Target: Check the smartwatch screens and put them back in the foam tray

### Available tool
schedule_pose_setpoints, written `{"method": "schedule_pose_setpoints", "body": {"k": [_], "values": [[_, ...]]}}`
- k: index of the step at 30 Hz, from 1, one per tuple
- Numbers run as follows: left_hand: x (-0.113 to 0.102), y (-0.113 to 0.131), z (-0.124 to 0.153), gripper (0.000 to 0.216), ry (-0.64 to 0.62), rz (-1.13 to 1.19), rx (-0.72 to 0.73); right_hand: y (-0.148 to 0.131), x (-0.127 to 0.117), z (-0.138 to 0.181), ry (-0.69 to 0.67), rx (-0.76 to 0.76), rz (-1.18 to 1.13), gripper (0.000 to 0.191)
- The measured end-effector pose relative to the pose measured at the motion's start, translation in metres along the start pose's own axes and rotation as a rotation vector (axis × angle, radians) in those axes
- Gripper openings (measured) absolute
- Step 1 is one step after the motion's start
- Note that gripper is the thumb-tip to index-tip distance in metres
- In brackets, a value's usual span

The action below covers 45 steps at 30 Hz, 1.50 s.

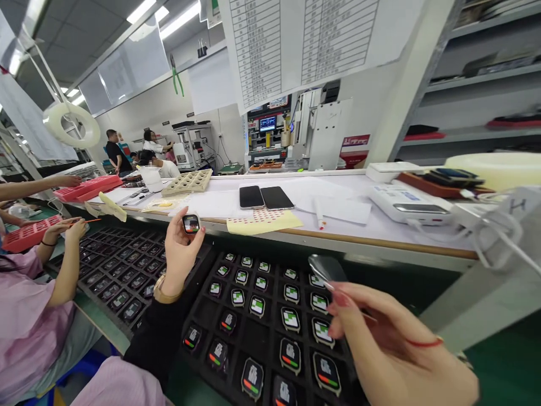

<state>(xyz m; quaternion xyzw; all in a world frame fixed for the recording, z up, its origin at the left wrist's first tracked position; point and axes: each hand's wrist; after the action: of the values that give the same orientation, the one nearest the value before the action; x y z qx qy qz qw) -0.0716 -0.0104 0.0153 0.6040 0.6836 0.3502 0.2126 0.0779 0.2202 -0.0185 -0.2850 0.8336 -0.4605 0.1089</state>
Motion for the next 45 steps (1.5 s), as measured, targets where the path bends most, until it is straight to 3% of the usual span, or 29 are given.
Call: {"method": "schedule_pose_setpoints", "body": {"k": [5,9,12,17,22,45], "values": [[0.025,0.006,0.052,0.043,-0.214,0.091,-0.236,-0.015,0.015,0.010,-0.115,-0.022,-0.113,0.013],[0.043,0.011,0.083,0.043,-0.371,0.147,-0.403,-0.004,0.026,0.010,-0.267,0.117,-0.222,0.024],[0.051,0.014,0.091,0.048,-0.462,0.192,-0.441,0.002,0.031,0.010,-0.357,0.162,-0.279,0.014],[0.052,0.017,0.094,0.051,-0.561,0.285,-0.451,0.001,0.037,0.011,-0.354,0.256,-0.292,0.019],[0.050,0.017,0.097,0.052,-0.587,0.309,-0.440,0.001,0.041,0.011,-0.309,0.357,-0.284,0.027],[0.050,0.016,0.096,0.048,-0.569,0.202,-0.432,0.006,0.043,0.013,-0.289,0.324,-0.218,0.027]]}}
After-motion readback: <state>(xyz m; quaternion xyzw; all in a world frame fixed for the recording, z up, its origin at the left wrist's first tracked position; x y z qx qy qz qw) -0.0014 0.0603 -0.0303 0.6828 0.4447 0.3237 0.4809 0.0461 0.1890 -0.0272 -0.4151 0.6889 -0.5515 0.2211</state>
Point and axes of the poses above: each hand's wrist, its own z-axis away from the middle knuckle, its own x-axis out of the palm, y = z × x, and after that the axes turned 5 degrees about y, right-handed
